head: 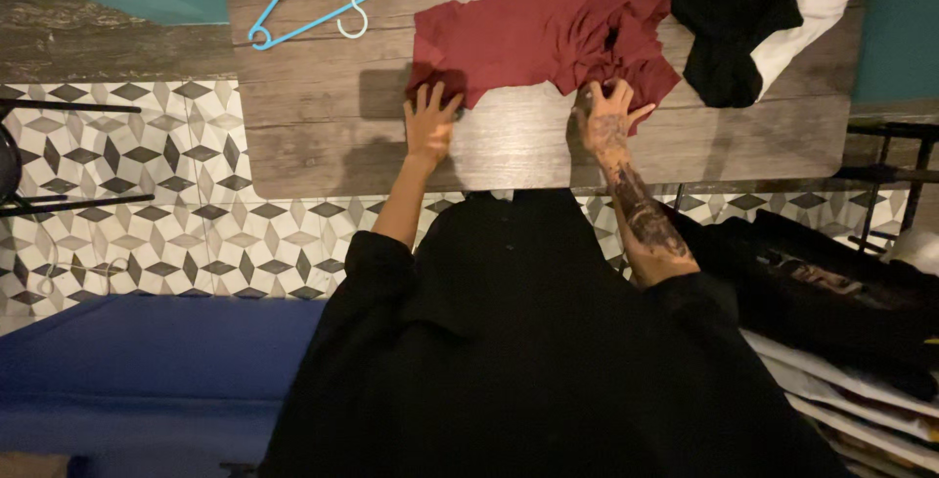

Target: The person places several shirts on hangers and hangs them on a clothing rack. They handle a white graphic tee, a black polo, a black graphic tee, and a maroon shirt, smoothing each before placing it on a hanger and moving it to the rack.

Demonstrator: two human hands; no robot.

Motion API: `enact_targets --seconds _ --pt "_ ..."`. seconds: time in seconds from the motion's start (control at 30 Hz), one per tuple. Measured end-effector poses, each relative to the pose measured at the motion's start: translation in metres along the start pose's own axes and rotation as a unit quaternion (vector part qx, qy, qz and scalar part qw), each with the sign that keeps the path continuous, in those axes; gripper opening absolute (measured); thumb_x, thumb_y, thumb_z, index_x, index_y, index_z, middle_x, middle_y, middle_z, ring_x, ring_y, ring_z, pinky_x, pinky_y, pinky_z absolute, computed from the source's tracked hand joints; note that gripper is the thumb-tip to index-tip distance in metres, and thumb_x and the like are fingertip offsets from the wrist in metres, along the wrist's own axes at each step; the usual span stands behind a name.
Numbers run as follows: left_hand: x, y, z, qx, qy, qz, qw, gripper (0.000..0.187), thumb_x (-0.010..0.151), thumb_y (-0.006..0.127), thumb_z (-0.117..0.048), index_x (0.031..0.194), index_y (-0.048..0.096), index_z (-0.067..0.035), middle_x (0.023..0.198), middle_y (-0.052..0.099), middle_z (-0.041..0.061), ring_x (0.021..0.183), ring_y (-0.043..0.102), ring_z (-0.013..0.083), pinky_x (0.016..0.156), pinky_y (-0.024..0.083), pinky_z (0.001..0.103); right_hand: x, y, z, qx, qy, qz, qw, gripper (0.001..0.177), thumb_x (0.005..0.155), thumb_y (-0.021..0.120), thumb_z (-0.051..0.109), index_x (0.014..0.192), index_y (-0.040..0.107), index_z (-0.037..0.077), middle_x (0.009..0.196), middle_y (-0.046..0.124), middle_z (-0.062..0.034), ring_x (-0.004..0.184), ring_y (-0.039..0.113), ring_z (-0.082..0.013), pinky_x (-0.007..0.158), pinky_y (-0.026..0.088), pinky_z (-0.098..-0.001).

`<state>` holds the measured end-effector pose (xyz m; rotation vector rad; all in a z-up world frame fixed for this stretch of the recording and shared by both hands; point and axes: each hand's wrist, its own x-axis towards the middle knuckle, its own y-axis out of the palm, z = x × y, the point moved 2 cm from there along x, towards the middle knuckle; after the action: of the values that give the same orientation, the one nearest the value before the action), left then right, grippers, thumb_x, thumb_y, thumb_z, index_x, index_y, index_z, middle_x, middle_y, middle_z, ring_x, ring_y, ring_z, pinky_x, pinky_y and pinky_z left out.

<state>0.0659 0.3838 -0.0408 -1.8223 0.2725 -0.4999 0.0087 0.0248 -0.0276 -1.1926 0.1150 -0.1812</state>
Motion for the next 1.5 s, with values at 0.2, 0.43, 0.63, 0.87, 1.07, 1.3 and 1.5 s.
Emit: enact_targets --seconds 0.2,0.43,0.63,0.87,1.07,1.3,1.5 --pt "0.016 0.017 -0.013 0.015 -0.067 -0.028 0.997 0.024 0.085 0.068 -0.016 0.108 0.072 -0.016 0.137 0.055 0.010 0.135 0.042 0.0391 0.110 0.034 0.063 0.006 -0.017 0.035 -0.016 -0.105 -0.069 0.992 0.047 0.082 0.081 0.028 0.127 0.071 0.020 0.141 0.046 -0.0178 0.136 0.038 -0.0405 0.107 0.004 -0.0826" --pt "0.066 -0.033 -0.006 -0.197 -0.152 -0.208 0.946 0.011 0.096 0.066 -0.018 0.101 0.071 -0.010 0.125 0.069 0.010 0.125 0.057 0.0326 0.104 0.039 0.052 0.047 -0.044 0.023 0.175 -0.147 -0.152 0.962 0.005 0.103 0.066 0.015 0.107 0.067 0.011 0.139 0.058 -0.0171 0.133 0.051 -0.0372 0.115 0.041 -0.0497" --pt "0.112 -0.126 -0.006 -0.393 -0.062 -0.221 0.890 0.012 0.105 0.068 -0.013 0.110 0.076 -0.005 0.117 0.076 0.015 0.114 0.069 0.0263 0.099 0.052 0.037 0.048 -0.146 0.018 0.335 0.032 -0.122 0.934 0.016 0.115 0.053 0.017 0.113 0.064 0.005 0.090 0.060 -0.0078 0.081 0.053 -0.0154 0.077 0.046 -0.0290" --pt "0.138 -0.181 -0.050 -0.643 -0.078 -0.172 0.742 0.016 0.109 0.059 -0.013 0.113 0.063 0.001 0.102 0.068 0.003 0.098 0.061 0.0070 0.089 0.049 0.023 0.017 -0.250 0.057 0.433 -0.097 -0.193 0.875 0.017 0.121 0.051 0.016 0.116 0.060 0.002 0.105 0.062 -0.0020 0.095 0.055 -0.0091 0.088 0.048 -0.0259" --pt "0.158 -0.218 -0.070 -0.640 0.008 -0.174 0.748 0.016 0.110 0.057 -0.016 0.114 0.062 -0.001 0.109 0.063 0.002 0.105 0.059 0.0108 0.098 0.047 0.025 -0.023 -0.286 0.122 0.438 -0.110 0.090 0.888 0.010 0.109 0.054 0.013 0.112 0.061 0.005 0.105 0.069 -0.0066 0.094 0.069 -0.0153 0.078 0.055 -0.0312" --pt "0.167 -0.232 -0.109 -0.449 0.141 0.011 0.882 0.017 0.107 0.063 -0.025 0.109 0.072 -0.010 0.131 0.048 0.008 0.134 0.043 0.0274 0.113 0.026 0.038 0.009 -0.267 0.181 0.342 -0.289 -0.072 0.891 0.056 0.094 0.082 0.017 0.135 0.051 -0.003 0.125 0.067 -0.0177 0.115 0.069 -0.0279 0.097 0.055 -0.0387" --pt "0.127 -0.182 -0.123 -0.365 -0.011 -0.165 0.916 0.049 0.092 0.079 -0.040 0.130 0.065 -0.013 0.139 0.046 0.015 0.133 0.044 0.0367 0.113 0.032 0.048 0.064 -0.174 0.165 0.276 -0.235 -0.044 0.931 0.024 0.100 0.077 0.012 0.122 0.073 0.002 0.105 0.076 -0.0118 0.090 0.073 -0.0272 0.080 0.056 -0.0353"
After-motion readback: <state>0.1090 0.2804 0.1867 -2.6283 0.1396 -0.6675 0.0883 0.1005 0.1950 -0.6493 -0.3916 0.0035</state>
